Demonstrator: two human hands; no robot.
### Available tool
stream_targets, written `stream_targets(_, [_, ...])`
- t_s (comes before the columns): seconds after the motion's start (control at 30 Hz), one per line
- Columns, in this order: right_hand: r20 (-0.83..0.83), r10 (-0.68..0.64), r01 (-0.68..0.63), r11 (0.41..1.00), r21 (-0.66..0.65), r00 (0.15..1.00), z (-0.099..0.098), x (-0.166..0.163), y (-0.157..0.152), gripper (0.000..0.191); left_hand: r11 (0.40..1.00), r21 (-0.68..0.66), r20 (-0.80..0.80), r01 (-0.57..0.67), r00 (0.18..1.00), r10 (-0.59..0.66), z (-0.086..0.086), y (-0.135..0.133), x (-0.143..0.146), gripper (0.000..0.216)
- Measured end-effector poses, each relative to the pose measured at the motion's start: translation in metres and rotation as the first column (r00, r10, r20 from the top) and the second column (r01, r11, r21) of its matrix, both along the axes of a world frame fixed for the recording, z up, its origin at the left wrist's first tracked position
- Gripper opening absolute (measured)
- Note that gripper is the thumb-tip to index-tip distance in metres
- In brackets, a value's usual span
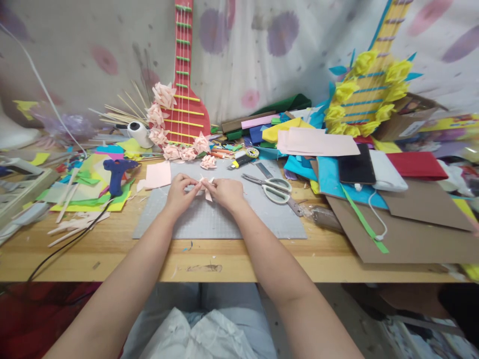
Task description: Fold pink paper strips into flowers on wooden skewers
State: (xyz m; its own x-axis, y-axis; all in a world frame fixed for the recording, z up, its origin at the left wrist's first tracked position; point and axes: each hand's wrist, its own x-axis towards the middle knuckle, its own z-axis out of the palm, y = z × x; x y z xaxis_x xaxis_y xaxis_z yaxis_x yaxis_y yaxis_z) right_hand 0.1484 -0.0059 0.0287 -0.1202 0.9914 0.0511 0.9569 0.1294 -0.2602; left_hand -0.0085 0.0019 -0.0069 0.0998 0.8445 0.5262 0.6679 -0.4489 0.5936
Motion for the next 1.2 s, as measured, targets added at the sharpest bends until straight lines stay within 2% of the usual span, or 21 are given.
stream_targets(0.23, [-0.011, 0.005, -0.004, 1.000, 0.022, 1.000, -0.004, 0.002, 0.003, 0.073, 0.999, 0.025, 0.000, -0.027, 1.000, 0.027, 0.002, -0.001, 0.000, 0.017])
stream_targets(0.37, [-0.049, 0.023, -0.025, 0.999, -0.034, 0.999, -0.005, 0.004, 0.004, 0.072, 0.994, 0.104, -0.021, -0.038, 0.999, 0.041, 0.007, -0.005, 0.000, 0.017])
stream_targets(0.57, [-0.086, 0.034, -0.047, 0.987, -0.157, 0.996, -0.001, 0.007, 0.007, 0.074, 0.988, 0.146, -0.124, 0.056, 0.991, -0.038, 0.008, -0.006, 0.001, 0.013])
stream_targets(0.8, [-0.127, 0.099, -0.118, 0.981, -0.154, 0.987, -0.001, 0.008, 0.006, 0.069, 0.989, 0.126, -0.156, 0.084, 0.986, -0.064, 0.008, -0.005, 0.000, 0.014])
stream_targets(0.9, [-0.138, 0.133, -0.147, 0.984, -0.098, 0.981, 0.000, 0.010, 0.006, 0.058, 0.989, 0.103, -0.172, 0.102, 0.982, -0.083, 0.008, -0.006, 0.000, 0.012])
stream_targets(1.03, [-0.131, 0.161, -0.157, 0.987, 0.040, 0.978, 0.004, 0.014, 0.003, 0.038, 0.990, 0.089, -0.186, 0.114, 0.978, -0.096, 0.006, -0.005, 0.000, 0.012])
stream_targets(1.2, [-0.159, 0.344, -0.314, 0.931, 0.186, 0.926, 0.006, 0.014, 0.000, 0.020, 0.991, 0.079, -0.215, 0.109, 0.973, -0.090, 0.006, -0.005, 0.001, 0.017])
